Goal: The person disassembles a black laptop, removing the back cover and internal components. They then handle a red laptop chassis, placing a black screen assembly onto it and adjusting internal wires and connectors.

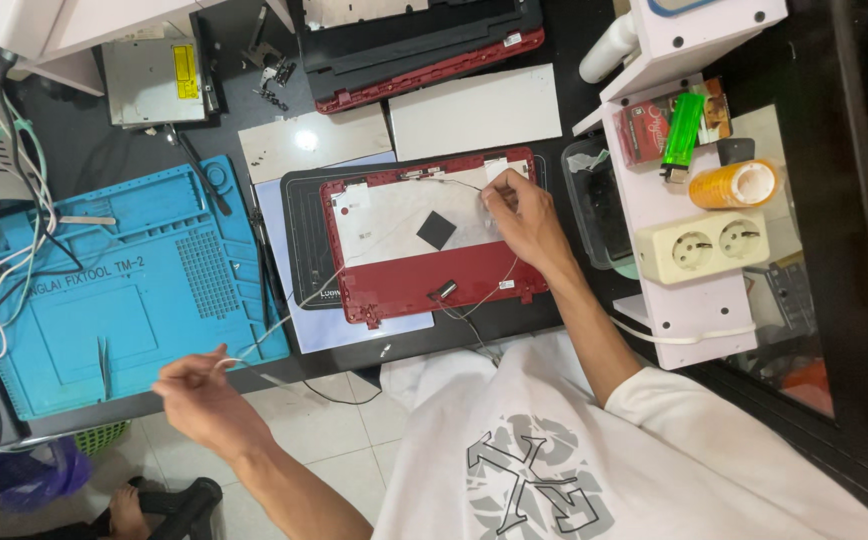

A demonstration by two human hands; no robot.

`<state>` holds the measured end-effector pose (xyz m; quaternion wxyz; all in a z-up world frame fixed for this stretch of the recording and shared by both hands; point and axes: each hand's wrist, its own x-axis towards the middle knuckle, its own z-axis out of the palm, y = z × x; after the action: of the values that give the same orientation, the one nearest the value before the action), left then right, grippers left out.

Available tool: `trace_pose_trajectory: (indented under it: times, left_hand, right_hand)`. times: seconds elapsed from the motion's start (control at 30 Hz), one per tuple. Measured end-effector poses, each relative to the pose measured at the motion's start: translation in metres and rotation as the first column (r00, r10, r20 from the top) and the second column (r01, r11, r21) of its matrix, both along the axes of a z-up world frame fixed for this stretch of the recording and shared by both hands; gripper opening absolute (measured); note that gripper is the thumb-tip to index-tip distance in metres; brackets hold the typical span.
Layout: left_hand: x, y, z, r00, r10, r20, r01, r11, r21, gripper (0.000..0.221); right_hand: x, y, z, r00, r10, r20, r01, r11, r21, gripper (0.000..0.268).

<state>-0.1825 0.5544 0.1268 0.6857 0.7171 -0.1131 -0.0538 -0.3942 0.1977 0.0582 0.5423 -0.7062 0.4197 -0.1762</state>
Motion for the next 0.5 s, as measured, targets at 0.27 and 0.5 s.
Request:
trace_pose_trajectory:
  times: [0.27, 0.5]
  left_hand:
    - [-0.030, -0.020, 0.053, 0.871, -0.212, -0.443, 0.480, 0.565, 0.671, 0.043]
    - [-0.064, -0.014, 0.080, 0.751, -0.532, -0.391, 0.661, 0.612, 0.434, 0.032]
  right_hand:
    - [0.010, 0.010, 0.018, 0.996, 0.022, -0.082, -0.033, 0.990, -0.134, 0.019]
    - [0.023, 0.021, 0.028, 0.990, 0.029, -0.140, -0.061, 0.971, -0.232, 0.033]
